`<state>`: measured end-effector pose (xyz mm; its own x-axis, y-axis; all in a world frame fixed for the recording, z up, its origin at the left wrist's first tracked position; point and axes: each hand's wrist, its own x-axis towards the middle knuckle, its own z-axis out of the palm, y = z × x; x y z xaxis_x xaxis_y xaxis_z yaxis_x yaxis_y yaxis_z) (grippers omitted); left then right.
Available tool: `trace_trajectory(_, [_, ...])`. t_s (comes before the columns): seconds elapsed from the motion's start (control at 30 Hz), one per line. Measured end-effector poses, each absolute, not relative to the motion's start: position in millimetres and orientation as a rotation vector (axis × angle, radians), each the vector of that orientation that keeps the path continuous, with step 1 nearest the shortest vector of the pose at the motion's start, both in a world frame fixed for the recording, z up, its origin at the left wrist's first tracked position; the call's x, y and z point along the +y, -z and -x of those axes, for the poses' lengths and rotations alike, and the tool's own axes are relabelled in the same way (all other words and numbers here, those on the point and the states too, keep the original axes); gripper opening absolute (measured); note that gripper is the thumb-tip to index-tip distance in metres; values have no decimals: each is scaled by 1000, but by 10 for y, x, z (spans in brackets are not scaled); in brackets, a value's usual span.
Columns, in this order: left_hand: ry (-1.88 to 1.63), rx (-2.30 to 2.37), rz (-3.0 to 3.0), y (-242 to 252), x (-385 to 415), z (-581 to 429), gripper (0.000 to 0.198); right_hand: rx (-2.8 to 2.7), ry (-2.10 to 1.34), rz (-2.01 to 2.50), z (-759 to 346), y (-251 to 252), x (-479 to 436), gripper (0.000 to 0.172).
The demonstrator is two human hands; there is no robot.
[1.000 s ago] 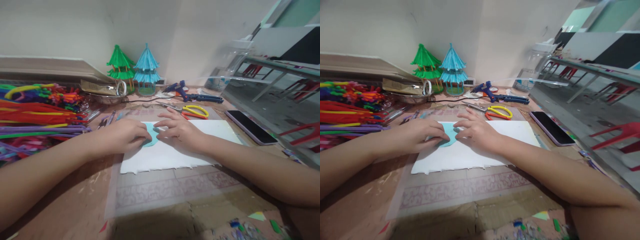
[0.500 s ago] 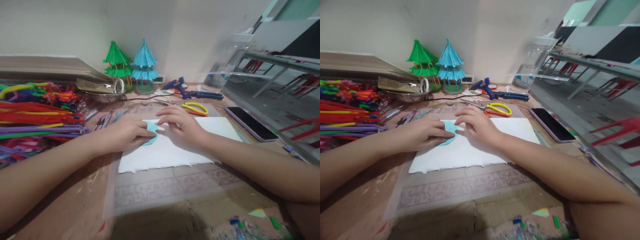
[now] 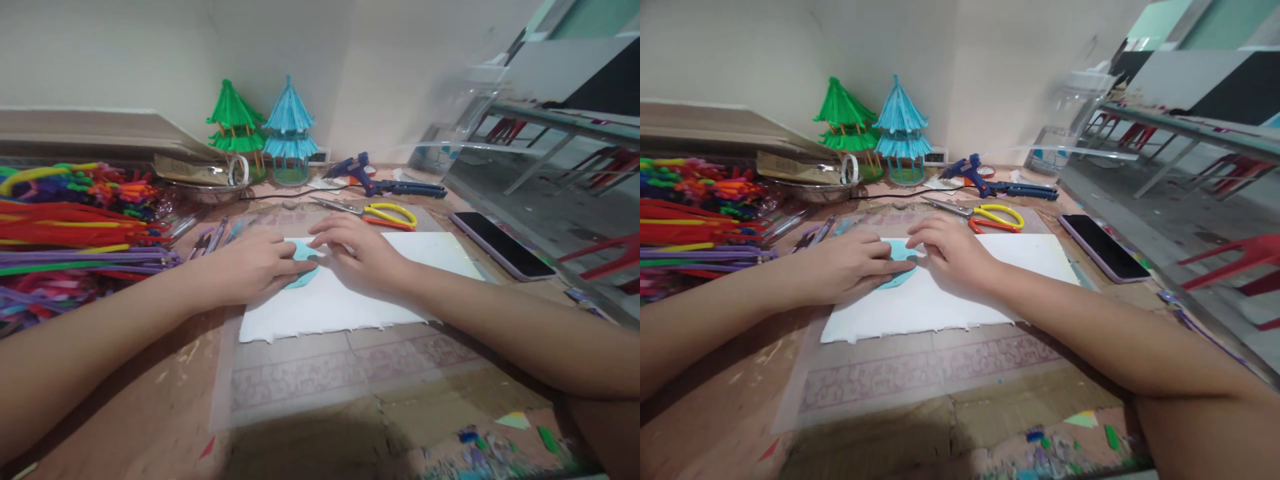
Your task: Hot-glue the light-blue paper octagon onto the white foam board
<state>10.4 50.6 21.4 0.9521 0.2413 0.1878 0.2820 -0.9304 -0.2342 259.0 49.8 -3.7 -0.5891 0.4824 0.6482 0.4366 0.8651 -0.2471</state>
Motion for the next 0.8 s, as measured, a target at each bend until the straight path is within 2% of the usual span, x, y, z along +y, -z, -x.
trace_trajectory(0.17, [209,-412,2836,-196,494,-114,42,-2317,-109,684,-2578,18,490,32])
trace_trajectory(0.3, [333,-420,2904,-219,467,-107,40,-2288,-88,678,-2584,34,486,32])
trace_trajectory(0.5, [468,-486,3126,-225,566,-23,30,-2253,-86,653,-2608,54,490,32])
trace_trajectory(0.8, [238,-393,3144,-373,558,-16,32,-2287,-110,680,-2622,40,494,33])
